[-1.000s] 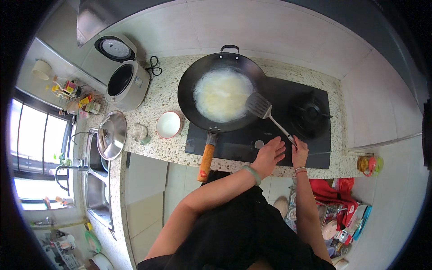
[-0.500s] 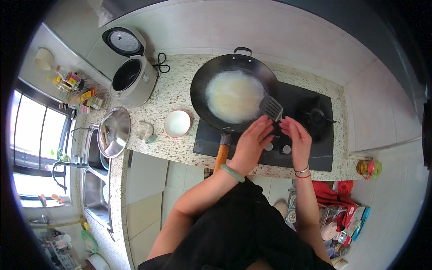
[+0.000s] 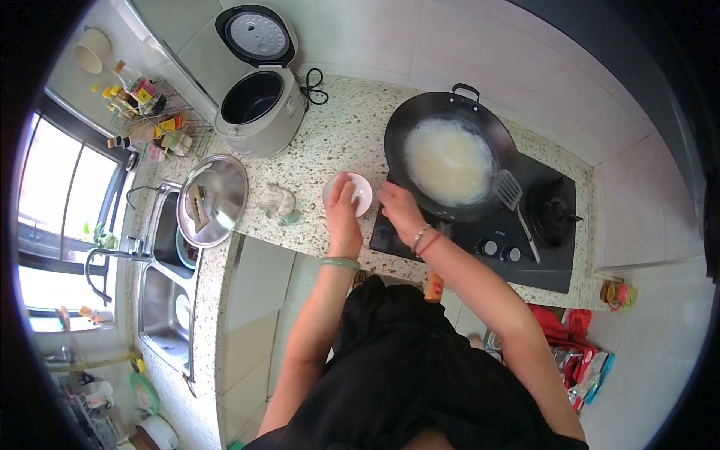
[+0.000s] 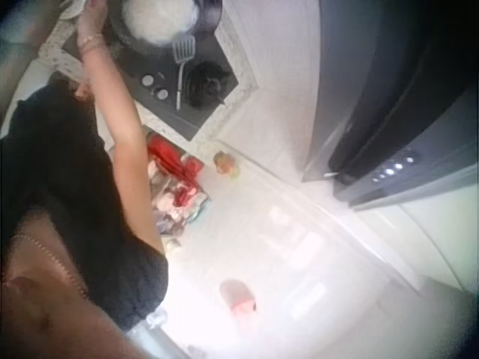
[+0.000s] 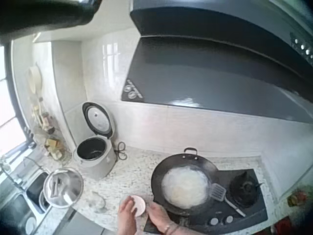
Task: The person cooks eggs in a wok on a gas stove, stirring the mixture with a spatula. They periodically add water from a small bowl into the wok to adjust the consistency of the cooking eggs.
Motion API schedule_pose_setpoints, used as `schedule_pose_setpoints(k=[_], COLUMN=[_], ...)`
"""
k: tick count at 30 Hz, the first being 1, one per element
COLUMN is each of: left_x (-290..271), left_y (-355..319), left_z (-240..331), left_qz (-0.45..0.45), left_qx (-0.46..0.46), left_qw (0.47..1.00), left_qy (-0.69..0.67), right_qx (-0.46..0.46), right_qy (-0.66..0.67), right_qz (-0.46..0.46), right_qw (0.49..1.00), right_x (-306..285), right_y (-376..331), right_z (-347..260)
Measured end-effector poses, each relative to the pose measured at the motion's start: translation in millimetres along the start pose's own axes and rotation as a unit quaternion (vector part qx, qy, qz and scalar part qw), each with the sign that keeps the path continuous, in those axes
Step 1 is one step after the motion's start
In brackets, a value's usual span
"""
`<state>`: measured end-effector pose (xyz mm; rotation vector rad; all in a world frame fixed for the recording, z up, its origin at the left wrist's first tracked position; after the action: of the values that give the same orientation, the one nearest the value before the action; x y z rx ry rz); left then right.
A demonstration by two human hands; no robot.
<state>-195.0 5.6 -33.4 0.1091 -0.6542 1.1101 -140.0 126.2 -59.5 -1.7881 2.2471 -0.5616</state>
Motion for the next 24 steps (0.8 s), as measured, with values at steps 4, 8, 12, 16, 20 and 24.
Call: schedule_pose_setpoints(k=[4,8,12,16,20,24], left_x=[-54,-89,-126,-154,-157,-147], left_y=[20,40,71,89,92,85], left_z=[3,-9,-51,-82,-89,-61], left_qz=[0.060,0.078,0.076,0.050,0.017,0.004], left_qx=[0.011,-0.025,-0.058,-0.119,-0.144,-0.165], left_qw=[0.995,0.989,0.978,0.982,0.984,0.979], left_qy=[0.073,0.124,0.185,0.138,0.100,0.117], right_qx=[0.019,0.094,0.145,0.155,0.136,0.138], right_qy=[-0.132,-0.203,-0.076,0.049,0.065,0.067], right_qz=[0.129,0.206,0.159,0.136,0.149,0.145], right_qw=[0.983,0.953,0.974,0.977,0.977,0.978], right_x=[29,23,5,23,23,33], right_y=[31,59,92,91,94,90], right_z=[20,50,109,108,111,94])
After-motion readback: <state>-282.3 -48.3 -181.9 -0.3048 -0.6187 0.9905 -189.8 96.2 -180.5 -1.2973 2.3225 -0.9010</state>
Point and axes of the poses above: each hand's wrist, its own y-axis towards the middle knuckle, its own x-axis out of the palm, z = x × y, the point moved 5 cm from there along y, towards the middle knuckle, and after that the axes turned 13 degrees about -z, right-handed, at the moved point
